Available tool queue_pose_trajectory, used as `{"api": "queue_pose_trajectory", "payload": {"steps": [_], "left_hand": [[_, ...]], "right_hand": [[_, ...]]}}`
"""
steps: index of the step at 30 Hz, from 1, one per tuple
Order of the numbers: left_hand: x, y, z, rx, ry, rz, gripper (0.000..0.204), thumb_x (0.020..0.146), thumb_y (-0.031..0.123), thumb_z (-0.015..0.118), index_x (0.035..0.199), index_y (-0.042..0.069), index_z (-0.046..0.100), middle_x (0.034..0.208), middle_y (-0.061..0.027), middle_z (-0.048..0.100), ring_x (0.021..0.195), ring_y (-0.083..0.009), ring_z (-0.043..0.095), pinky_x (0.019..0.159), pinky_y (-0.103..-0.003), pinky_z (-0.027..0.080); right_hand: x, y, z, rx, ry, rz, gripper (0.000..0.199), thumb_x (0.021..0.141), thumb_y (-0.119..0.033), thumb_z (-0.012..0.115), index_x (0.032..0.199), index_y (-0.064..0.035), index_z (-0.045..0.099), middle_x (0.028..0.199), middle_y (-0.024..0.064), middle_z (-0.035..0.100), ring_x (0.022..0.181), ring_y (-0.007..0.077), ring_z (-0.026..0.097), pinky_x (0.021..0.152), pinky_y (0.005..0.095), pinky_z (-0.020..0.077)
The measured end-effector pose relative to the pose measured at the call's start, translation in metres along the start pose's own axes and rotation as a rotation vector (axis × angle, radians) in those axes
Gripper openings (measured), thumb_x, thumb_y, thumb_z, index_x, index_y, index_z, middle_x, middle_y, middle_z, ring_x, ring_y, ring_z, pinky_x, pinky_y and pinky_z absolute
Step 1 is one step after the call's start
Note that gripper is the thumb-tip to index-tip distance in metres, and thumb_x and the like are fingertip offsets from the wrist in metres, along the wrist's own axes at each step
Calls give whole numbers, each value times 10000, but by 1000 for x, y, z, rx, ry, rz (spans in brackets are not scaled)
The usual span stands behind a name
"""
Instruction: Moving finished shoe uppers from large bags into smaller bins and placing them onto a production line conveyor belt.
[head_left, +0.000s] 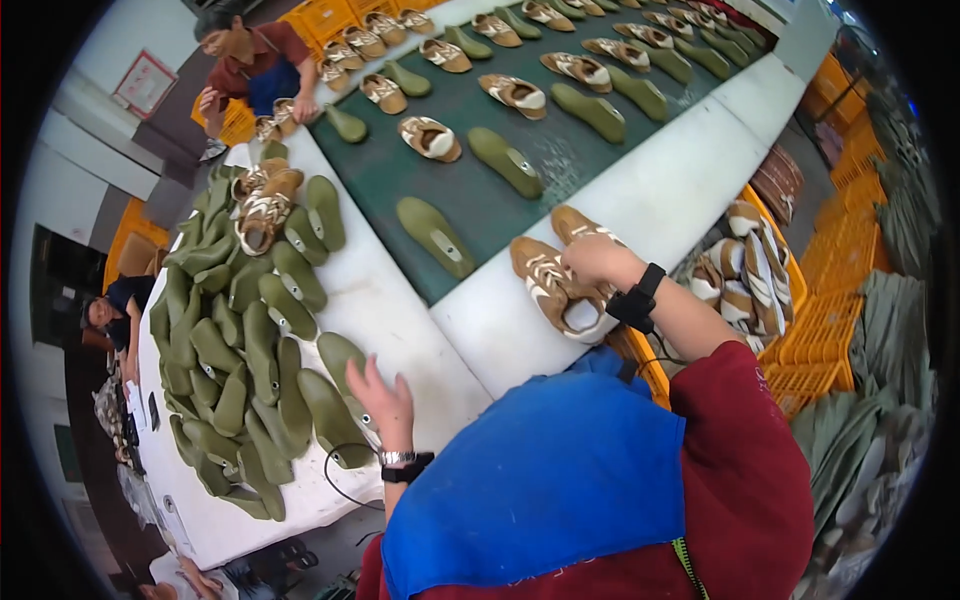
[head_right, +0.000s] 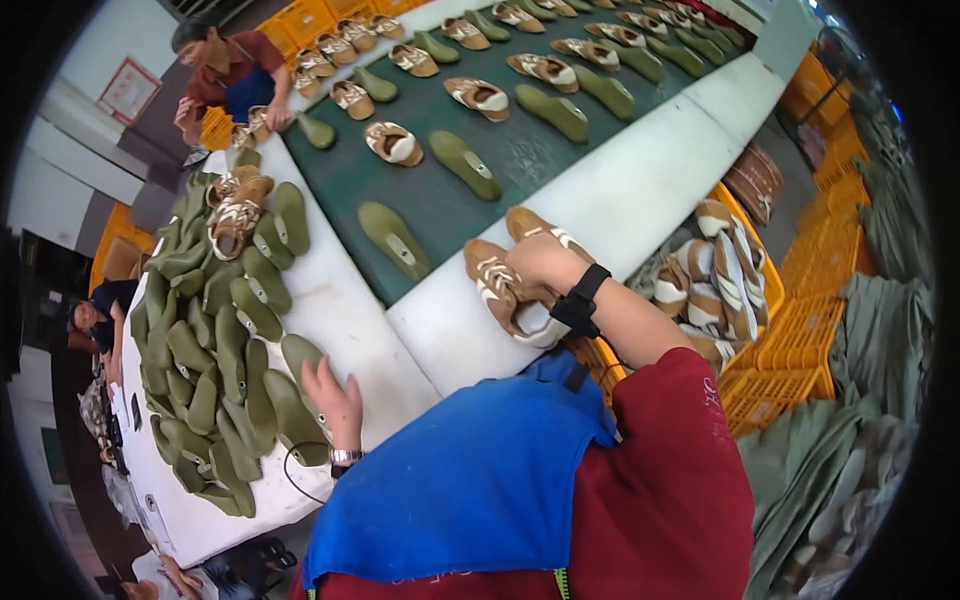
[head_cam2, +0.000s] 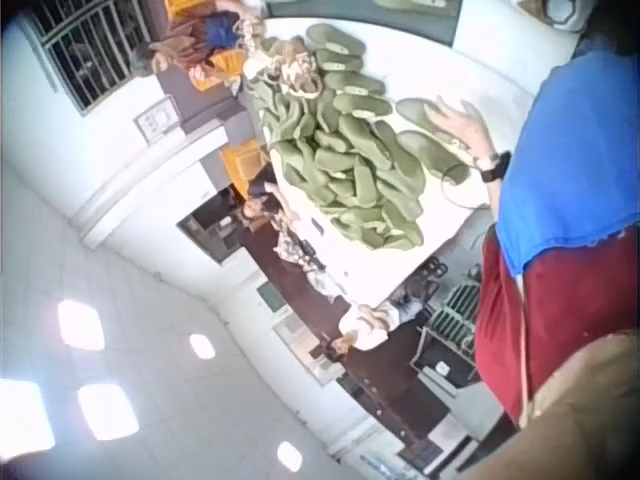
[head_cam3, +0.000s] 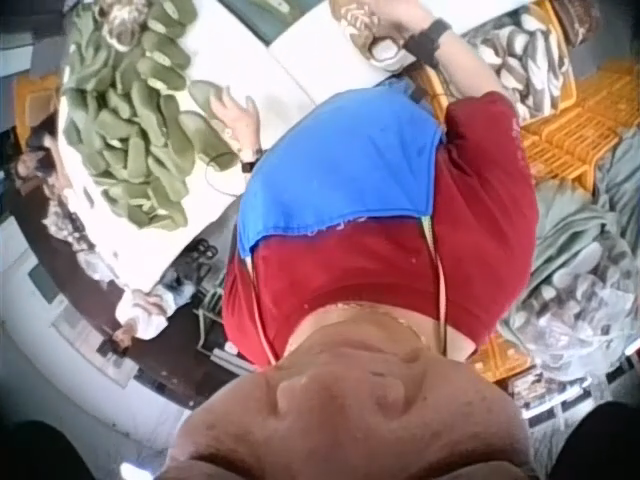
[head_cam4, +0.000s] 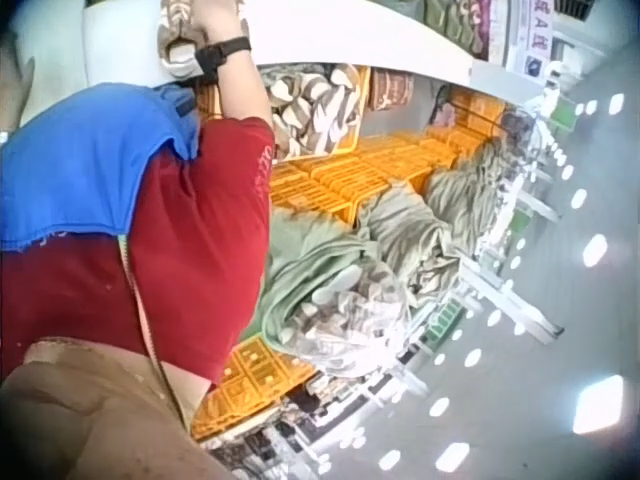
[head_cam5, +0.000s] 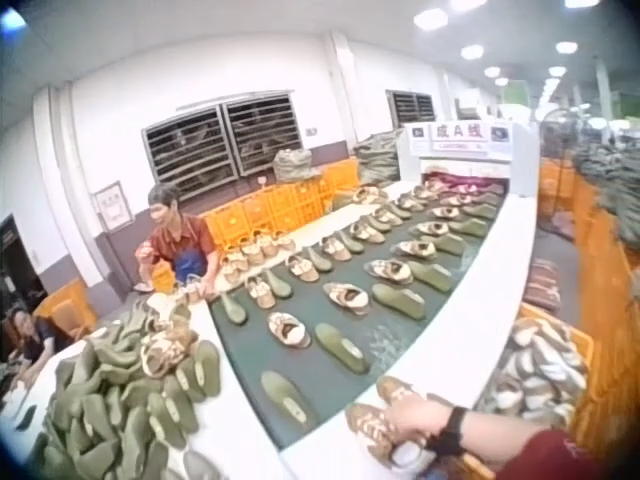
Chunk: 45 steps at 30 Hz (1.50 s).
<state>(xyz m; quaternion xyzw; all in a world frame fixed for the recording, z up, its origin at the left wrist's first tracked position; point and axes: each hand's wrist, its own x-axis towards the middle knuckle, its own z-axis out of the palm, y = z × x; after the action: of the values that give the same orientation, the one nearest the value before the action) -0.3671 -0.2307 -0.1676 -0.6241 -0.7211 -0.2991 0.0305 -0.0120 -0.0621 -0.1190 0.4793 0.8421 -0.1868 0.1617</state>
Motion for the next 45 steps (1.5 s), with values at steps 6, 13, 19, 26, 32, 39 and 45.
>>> {"api": "queue_pose_trajectory", "payload": {"steps": [6,13,19,26,32,39,45], "left_hand": [[44,114,72,-478,-546,343,479,717,160,656,1132,2,475,1120,-213,495,1049,-354,491,875,-393,425],[52,162,106,-299,-541,389,496,729,158,663,1147,-9,456,1076,-194,525,976,-336,537,835,-376,456],[67,155,77,-933,-430,63,388,805,23,570,1170,-1,441,1033,-164,582,978,-239,593,808,-318,485],[91,171,30,-352,-174,567,551,664,43,667,1172,21,457,1048,-177,557,1006,-338,538,873,-393,440],[105,147,24,-744,-227,346,222,766,-22,573,988,-27,562,1028,-156,621,933,-271,616,808,-321,489],[106,146,24,-989,-232,263,210,775,-30,573,984,-21,583,1106,-156,596,997,-239,592,829,-301,480],[113,105,30,-585,-54,245,181,763,-15,595,944,-12,605,992,-105,595,820,-224,594,746,-281,481]], "right_hand": [[-13,-10,69,55,358,17,352,736,-98,566,1089,-95,575,899,187,560,805,310,597,686,387,492],[-23,-37,56,447,856,-64,254,758,-52,532,1010,-33,564,874,164,567,776,342,570,702,406,474],[-43,-56,22,742,1044,-99,322,763,-45,563,1082,-26,521,934,158,589,821,344,570,715,412,464],[-37,-77,-2,612,1091,-260,360,726,-66,602,1079,-46,530,886,128,574,810,318,564,700,384,467],[-45,-79,-25,705,976,-309,343,718,-115,678,1034,-44,565,827,95,554,758,232,560,652,321,459],[-57,-91,-35,616,1048,-305,329,720,-151,666,1028,-85,572,882,75,563,793,260,559,669,333,469],[-57,-42,-11,778,894,-69,303,780,-141,627,1065,-57,566,878,93,590,704,221,600,622,303,485]]}}
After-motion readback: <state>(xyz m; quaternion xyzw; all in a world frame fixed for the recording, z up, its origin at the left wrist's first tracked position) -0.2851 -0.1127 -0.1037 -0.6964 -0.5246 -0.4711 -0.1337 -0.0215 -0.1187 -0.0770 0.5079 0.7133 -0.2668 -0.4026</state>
